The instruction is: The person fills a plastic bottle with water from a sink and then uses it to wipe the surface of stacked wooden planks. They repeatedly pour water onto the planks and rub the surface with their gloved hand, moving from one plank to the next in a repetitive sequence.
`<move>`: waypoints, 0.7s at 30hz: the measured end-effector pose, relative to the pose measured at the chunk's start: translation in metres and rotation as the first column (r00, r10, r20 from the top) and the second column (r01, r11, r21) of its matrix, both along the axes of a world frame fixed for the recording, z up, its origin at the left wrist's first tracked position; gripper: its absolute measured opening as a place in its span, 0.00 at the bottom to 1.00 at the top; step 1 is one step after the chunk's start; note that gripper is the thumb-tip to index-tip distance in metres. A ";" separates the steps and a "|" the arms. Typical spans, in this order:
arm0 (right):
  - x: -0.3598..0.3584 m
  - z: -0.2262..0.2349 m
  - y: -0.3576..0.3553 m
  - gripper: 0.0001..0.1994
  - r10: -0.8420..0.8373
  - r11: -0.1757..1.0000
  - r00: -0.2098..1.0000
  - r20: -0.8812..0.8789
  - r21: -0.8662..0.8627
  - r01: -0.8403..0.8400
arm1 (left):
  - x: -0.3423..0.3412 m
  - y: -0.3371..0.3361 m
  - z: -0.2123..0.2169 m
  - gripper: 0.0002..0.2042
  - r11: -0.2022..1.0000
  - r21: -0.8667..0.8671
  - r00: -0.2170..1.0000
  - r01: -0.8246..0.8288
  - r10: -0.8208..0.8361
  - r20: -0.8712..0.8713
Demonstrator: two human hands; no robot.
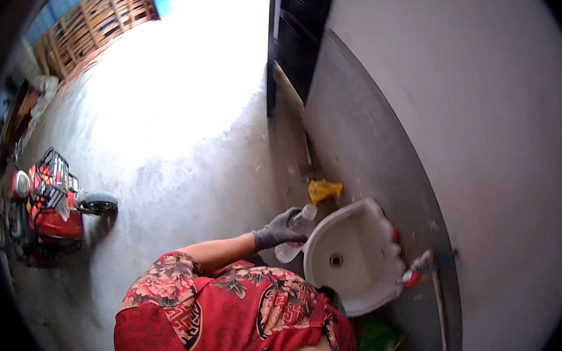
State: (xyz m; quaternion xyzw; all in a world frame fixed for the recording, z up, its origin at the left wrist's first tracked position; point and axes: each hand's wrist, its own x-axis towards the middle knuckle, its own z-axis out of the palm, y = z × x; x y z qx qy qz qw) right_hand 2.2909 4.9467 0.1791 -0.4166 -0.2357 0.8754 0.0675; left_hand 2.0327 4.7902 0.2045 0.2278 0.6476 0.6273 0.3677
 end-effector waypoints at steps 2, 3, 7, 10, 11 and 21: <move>-0.043 0.014 -0.007 0.15 0.072 0.996 0.997 -0.003 0.058 -0.071 | -0.026 -0.031 0.002 0.37 0.997 0.033 0.998 -0.066 0.065 0.020; -0.064 0.021 -0.011 0.15 0.108 0.991 0.994 -0.003 0.079 -0.107 | -0.037 -0.049 -0.001 0.37 0.988 0.087 0.991 -0.131 0.129 0.026; -0.132 0.045 -0.024 0.15 0.154 0.979 0.988 -0.033 0.139 -0.148 | -0.089 -0.099 0.026 0.38 0.954 0.022 0.948 -0.300 0.301 -0.102; -0.177 0.059 -0.039 0.16 0.184 0.971 0.982 -0.039 0.163 -0.176 | -0.125 -0.143 0.026 0.37 0.904 0.063 0.902 -0.423 0.427 -0.064; -0.192 0.062 -0.043 0.16 0.192 0.970 0.980 -0.051 0.162 -0.182 | -0.139 -0.156 0.026 0.37 0.884 0.105 0.886 -0.456 0.462 -0.040; -0.360 0.062 -0.094 0.17 0.384 0.923 0.920 -0.077 0.022 -0.383 | -0.233 -0.305 0.054 0.27 0.498 0.147 0.487 -0.855 0.867 -0.105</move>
